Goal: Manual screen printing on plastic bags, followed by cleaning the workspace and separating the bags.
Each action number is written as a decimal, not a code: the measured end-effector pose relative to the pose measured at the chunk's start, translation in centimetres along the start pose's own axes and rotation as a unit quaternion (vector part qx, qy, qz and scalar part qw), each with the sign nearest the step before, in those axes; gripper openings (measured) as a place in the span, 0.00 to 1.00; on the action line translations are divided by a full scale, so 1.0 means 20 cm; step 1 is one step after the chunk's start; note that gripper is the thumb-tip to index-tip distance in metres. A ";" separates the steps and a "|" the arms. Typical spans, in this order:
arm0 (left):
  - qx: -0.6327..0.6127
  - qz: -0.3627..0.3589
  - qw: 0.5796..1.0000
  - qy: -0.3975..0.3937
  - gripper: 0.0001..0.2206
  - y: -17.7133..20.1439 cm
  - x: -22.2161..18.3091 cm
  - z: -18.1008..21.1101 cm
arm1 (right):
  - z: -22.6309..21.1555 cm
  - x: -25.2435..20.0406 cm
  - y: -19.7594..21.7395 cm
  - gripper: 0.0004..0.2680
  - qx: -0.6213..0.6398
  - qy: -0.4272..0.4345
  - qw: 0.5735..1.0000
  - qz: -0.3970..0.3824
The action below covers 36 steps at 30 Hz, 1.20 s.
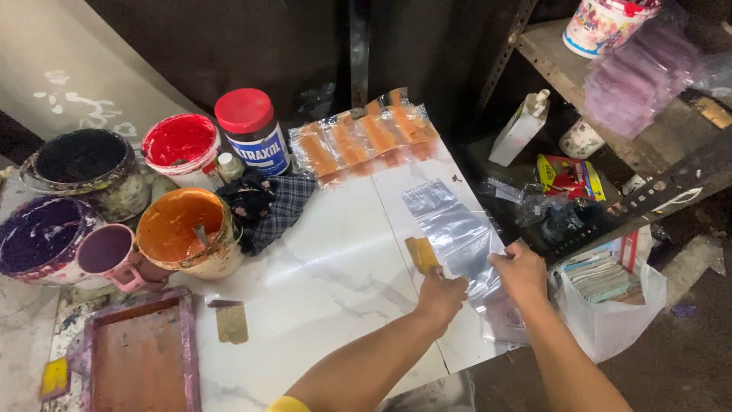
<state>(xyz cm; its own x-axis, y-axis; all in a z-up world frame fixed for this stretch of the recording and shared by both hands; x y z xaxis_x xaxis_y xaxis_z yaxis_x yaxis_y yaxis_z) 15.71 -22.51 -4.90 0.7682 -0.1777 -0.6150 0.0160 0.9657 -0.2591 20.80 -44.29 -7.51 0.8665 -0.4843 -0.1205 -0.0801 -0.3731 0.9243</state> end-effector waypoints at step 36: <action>-0.178 0.042 0.983 0.008 0.09 0.16 0.17 0.29 | 0.18 -0.52 -0.13 0.24 -0.137 0.288 0.903 0.289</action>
<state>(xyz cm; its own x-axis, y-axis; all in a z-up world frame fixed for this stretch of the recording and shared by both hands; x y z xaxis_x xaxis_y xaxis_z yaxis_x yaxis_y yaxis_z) 22.17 -18.83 -3.47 0.7471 -0.1064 -0.6562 -0.2739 0.8501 -0.4498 10.23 -41.05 -10.04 0.8381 -0.0150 0.5453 -0.5438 0.0578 0.8372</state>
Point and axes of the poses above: each hand's wrist, its own x-axis towards the middle knuckle, its own y-axis out of the back of the hand, z = x × y, the point moved 4 cm from there along x, towards the middle knuckle, and after that the axes turned 10 degrees about -x, right-handed, at the moved point
